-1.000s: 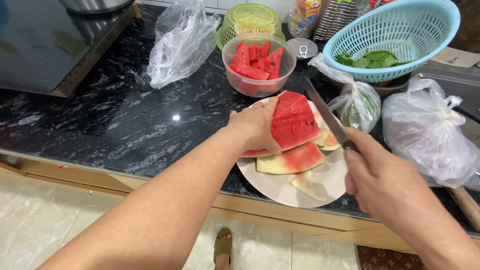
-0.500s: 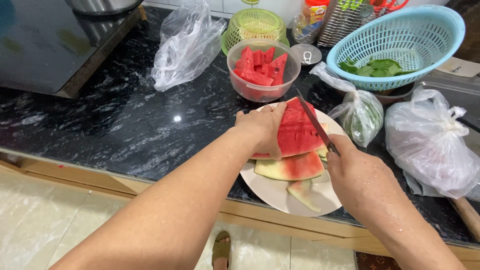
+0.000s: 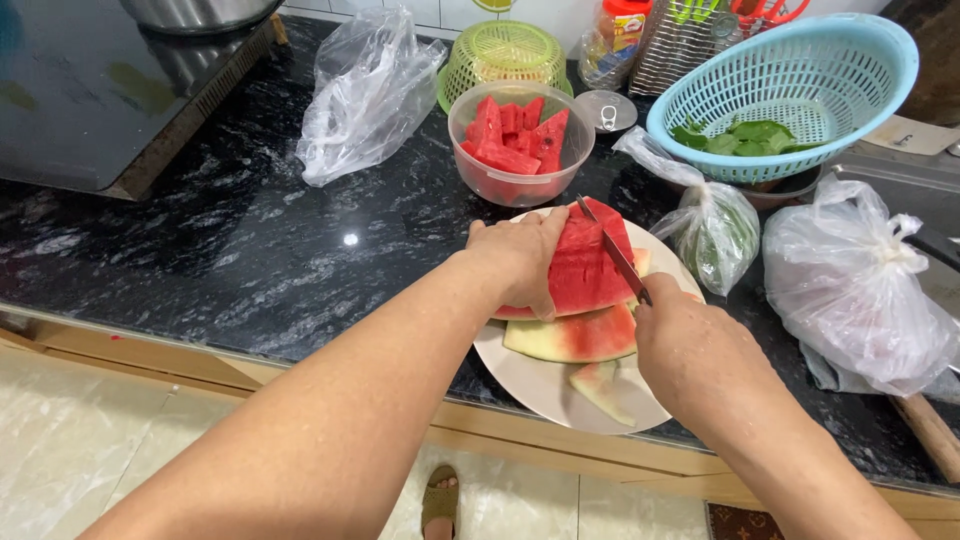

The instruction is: Cutting a watermelon into small pieces and removing the rind using a knife.

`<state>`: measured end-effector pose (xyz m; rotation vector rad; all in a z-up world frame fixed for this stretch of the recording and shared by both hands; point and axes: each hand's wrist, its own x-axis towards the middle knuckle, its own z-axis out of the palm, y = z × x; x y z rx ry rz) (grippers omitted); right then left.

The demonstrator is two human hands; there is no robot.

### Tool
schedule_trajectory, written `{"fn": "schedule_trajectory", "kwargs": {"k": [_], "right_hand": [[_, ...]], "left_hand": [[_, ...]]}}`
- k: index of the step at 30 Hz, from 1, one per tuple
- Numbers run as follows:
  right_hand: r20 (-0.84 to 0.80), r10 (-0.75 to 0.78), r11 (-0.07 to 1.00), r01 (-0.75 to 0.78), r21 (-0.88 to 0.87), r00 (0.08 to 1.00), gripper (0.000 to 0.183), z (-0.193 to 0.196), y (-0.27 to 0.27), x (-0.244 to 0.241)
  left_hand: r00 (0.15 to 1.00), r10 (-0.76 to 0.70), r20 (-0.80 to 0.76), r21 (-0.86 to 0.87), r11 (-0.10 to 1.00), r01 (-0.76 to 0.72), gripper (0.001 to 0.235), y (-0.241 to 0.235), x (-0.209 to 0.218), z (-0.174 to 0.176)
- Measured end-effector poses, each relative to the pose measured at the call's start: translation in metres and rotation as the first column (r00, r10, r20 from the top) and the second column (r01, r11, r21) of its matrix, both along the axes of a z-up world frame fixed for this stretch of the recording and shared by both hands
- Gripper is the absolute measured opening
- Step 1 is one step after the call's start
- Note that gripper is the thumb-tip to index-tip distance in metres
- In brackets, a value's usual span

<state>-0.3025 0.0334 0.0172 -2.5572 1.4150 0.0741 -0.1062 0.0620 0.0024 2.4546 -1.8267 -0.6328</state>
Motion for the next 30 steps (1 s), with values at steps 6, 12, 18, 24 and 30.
{"fn": "schedule_trajectory", "kwargs": {"k": [6,12,18,24,30], "right_hand": [[-0.092,0.004,1.000,-0.004,-0.010,0.996,0.029,-0.030,-0.019,0.017],[-0.132,-0.007,0.999,0.013,0.042,0.991,0.031,-0.041,-0.031,0.025],[-0.210,-0.009,0.993,0.033,0.112,0.978,0.031,-0.021,-0.031,0.036],[-0.206,0.018,0.992,0.008,0.126,0.978,0.033,-0.066,-0.055,0.041],[-0.191,-0.087,0.913,0.155,0.377,0.978,0.027,-0.003,-0.020,0.042]], "left_hand": [[0.999,-0.017,0.048,-0.003,1.000,0.017,0.138,-0.004,0.000,-0.002],[0.999,0.049,0.002,-0.047,0.998,-0.049,0.135,0.002,-0.003,0.000],[0.997,0.064,-0.045,-0.095,0.993,-0.068,0.129,0.001,0.001,-0.003],[0.997,0.047,-0.057,-0.144,0.988,-0.055,0.126,0.003,0.004,-0.003],[0.999,0.018,-0.034,-0.077,0.997,-0.021,0.130,-0.004,0.005,-0.003]]}}
